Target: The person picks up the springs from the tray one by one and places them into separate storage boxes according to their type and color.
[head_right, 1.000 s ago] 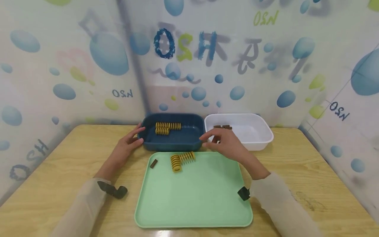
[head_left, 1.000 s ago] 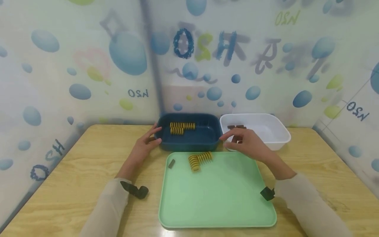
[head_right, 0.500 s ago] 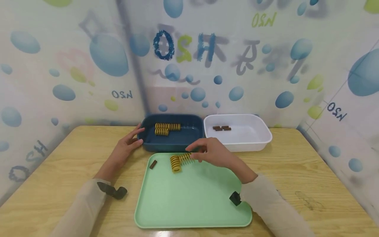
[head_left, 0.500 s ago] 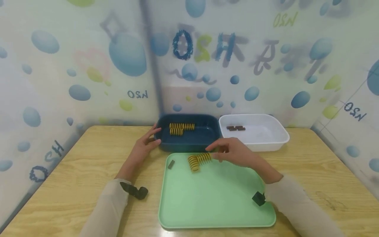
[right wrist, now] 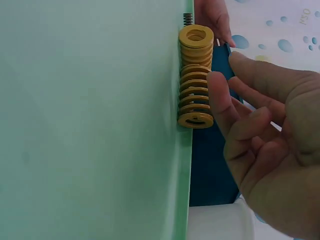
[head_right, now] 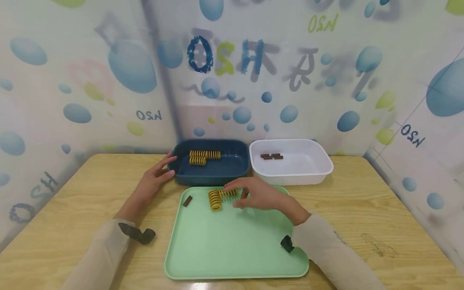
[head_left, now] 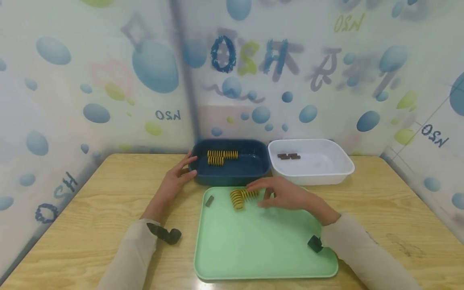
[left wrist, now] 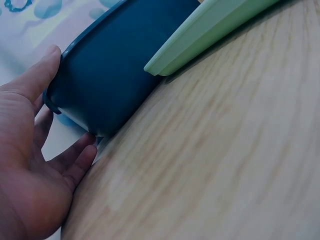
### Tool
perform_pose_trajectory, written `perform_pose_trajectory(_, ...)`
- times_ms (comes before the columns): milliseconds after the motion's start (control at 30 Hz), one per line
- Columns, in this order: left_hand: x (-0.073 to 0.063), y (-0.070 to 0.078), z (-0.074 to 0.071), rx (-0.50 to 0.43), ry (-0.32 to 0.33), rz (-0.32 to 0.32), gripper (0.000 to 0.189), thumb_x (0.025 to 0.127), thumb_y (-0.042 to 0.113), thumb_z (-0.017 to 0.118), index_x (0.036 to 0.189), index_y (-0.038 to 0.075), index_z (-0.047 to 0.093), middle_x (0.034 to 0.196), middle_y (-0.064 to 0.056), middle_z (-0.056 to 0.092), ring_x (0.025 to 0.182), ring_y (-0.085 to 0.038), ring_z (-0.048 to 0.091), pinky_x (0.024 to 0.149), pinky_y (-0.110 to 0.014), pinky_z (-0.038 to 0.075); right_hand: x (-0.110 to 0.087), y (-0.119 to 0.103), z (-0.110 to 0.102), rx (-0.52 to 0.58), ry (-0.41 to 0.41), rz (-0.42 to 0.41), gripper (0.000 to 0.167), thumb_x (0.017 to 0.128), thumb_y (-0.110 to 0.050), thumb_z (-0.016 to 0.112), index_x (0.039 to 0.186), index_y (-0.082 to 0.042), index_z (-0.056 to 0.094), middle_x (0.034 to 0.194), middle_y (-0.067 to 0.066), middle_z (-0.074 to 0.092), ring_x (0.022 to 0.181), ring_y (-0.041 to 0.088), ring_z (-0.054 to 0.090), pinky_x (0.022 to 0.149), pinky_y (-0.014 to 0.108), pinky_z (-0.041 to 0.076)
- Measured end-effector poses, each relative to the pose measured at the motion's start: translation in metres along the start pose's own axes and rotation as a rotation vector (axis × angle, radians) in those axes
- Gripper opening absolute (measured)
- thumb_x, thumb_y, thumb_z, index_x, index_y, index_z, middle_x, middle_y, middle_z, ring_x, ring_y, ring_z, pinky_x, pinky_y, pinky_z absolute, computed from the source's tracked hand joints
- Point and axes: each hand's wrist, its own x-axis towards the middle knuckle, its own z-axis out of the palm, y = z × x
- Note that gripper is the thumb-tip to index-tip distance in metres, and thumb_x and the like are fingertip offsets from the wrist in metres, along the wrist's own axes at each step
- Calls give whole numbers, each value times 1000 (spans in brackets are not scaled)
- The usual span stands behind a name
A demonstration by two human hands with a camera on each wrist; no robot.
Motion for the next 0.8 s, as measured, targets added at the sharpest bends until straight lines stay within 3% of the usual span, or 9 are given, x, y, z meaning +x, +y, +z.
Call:
perform_pose_trajectory(200, 0, -1, 2, -19, 0, -3, 53, 95, 22, 61, 145, 14, 44, 157, 12, 19, 127, -32, 44, 94, -20, 39, 0, 5, 3, -31, 21, 11, 45, 86, -15, 72, 130, -11, 60, 130, 4, 58, 75, 6, 63, 60, 27, 51)
perform_pose_trajectory(567, 0, -1, 0, -13, -7, -4, 51, 96, 23, 59, 145, 18, 44, 156, 15, 18, 129, -33, 41, 105, -44, 31, 1, 8, 3, 24, 64, 53, 37, 85, -18, 74, 121, -14, 66, 119, -1, 64, 77, 8, 62, 62, 28, 51)
perform_pose_trajectory(800, 0, 0, 1, -14, -7, -9, 51, 96, 23, 59, 145, 17, 44, 156, 16, 18, 129, -33, 40, 105, -46, 31, 1, 11, 5, 28, 72, 89, 36, 84, -20, 75, 119, -17, 68, 115, -4, 64, 76, 9, 61, 61, 28, 51)
